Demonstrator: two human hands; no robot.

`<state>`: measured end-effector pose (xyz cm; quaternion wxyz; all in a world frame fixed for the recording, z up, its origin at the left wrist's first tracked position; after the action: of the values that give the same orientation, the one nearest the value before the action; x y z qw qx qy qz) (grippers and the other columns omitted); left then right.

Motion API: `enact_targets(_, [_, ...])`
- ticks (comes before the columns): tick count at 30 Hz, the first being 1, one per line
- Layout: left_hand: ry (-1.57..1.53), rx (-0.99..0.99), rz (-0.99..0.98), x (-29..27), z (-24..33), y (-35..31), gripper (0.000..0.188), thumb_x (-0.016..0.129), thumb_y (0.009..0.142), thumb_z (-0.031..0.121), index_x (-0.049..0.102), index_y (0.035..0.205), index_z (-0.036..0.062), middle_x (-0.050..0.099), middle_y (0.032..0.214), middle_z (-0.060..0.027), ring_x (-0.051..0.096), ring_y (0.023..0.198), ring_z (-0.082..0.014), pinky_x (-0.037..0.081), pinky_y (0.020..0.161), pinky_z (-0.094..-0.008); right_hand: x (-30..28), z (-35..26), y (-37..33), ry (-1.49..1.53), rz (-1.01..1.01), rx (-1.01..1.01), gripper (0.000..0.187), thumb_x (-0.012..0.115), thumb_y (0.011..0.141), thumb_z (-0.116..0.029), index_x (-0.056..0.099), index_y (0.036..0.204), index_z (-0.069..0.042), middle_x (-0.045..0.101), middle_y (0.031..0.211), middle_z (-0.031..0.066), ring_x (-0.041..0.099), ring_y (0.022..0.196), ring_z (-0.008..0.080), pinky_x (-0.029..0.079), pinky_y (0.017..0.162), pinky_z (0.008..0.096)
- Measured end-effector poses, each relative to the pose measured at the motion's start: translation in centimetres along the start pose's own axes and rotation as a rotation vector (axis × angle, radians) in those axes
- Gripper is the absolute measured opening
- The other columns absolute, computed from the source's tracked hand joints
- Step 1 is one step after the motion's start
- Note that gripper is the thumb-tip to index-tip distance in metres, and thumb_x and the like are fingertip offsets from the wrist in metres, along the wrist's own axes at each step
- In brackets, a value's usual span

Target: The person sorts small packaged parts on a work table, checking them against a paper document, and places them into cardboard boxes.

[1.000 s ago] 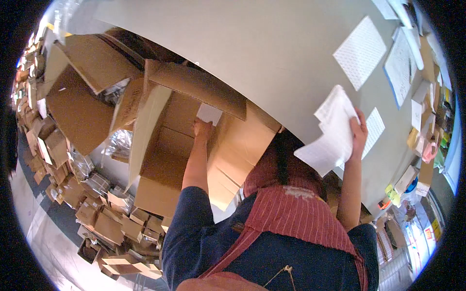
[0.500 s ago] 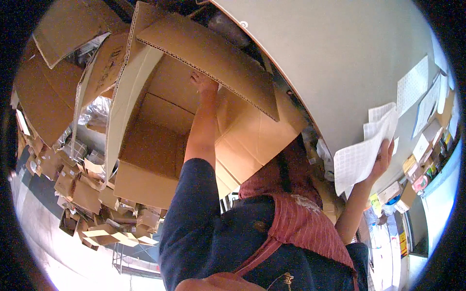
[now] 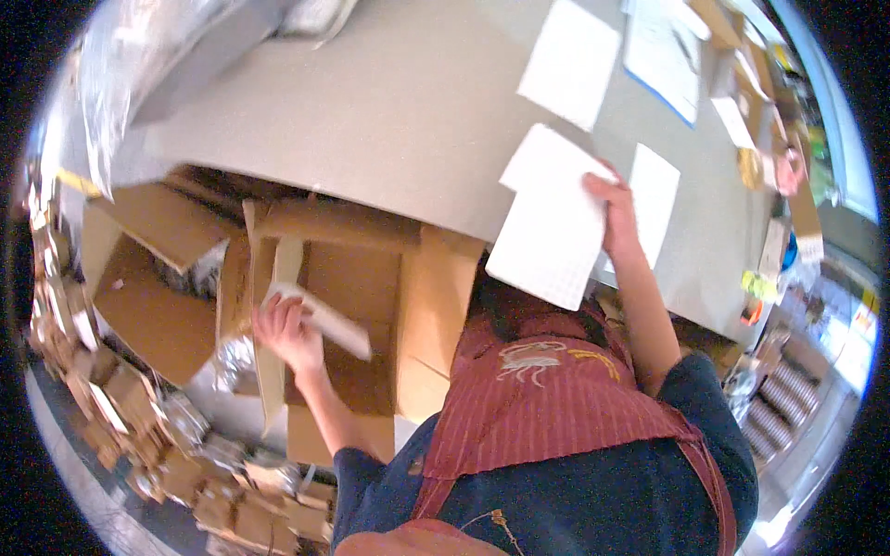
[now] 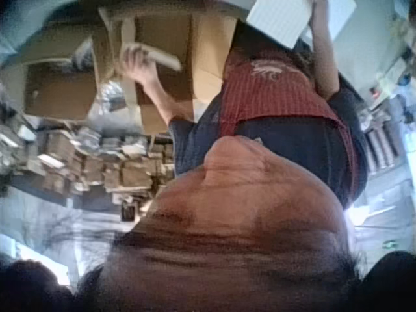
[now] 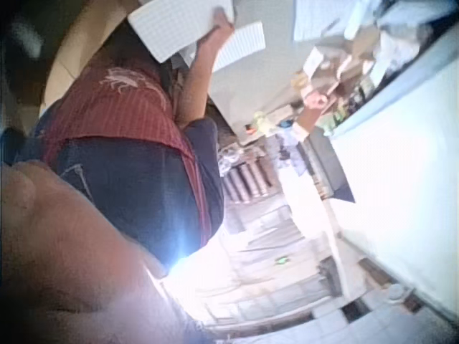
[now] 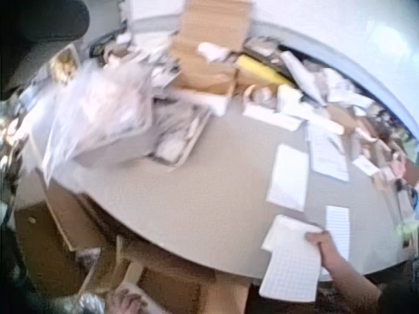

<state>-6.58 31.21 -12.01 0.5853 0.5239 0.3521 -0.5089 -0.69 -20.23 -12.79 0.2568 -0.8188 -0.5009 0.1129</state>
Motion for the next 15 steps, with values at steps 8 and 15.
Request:
enact_targets(8, [-0.15, 0.49, 0.14, -8.0, 19.1, 13.7, 0.013, 0.056, 0.064, 0.001, 0.058, 0.067, 0.0128, 0.067, 0.098, 0.0018, 0.052, 0.122, -0.0275, 0.025, 0.111, -0.0537, -5.0, -3.8, -3.5, 0.341, -0.354, -0.027, 0.043, 0.071, 0.072, -0.004, 0.062, 0.114, 0.0, 0.068, 0.101, 0.0114, 0.067, 0.088, 0.0202, 0.055, 0.082, 0.0319])
enact_targets(15, [-0.257, 0.965, 0.014, 0.8, 41.8, 17.2, 0.009, 0.063, 0.064, 0.004, 0.068, 0.072, 0.0044, 0.065, 0.098, -0.0083, 0.046, 0.127, -0.0309, 0.015, 0.115, -0.0578, -16.4, -7.2, -8.3, 0.792, -0.261, -0.267, 0.054, 0.072, 0.07, -0.014, 0.058, 0.119, 0.002, 0.068, 0.105, 0.017, 0.068, 0.092, 0.0308, 0.058, 0.086, 0.0419])
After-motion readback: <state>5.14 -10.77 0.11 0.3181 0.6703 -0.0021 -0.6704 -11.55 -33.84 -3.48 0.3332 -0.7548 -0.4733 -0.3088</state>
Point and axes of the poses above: each hand's wrist, its own y-axis towards the middle knuckle, its own x-axis out of the palm, z = x × y, the point moved 4 cm from there along y, towards the middle knuckle
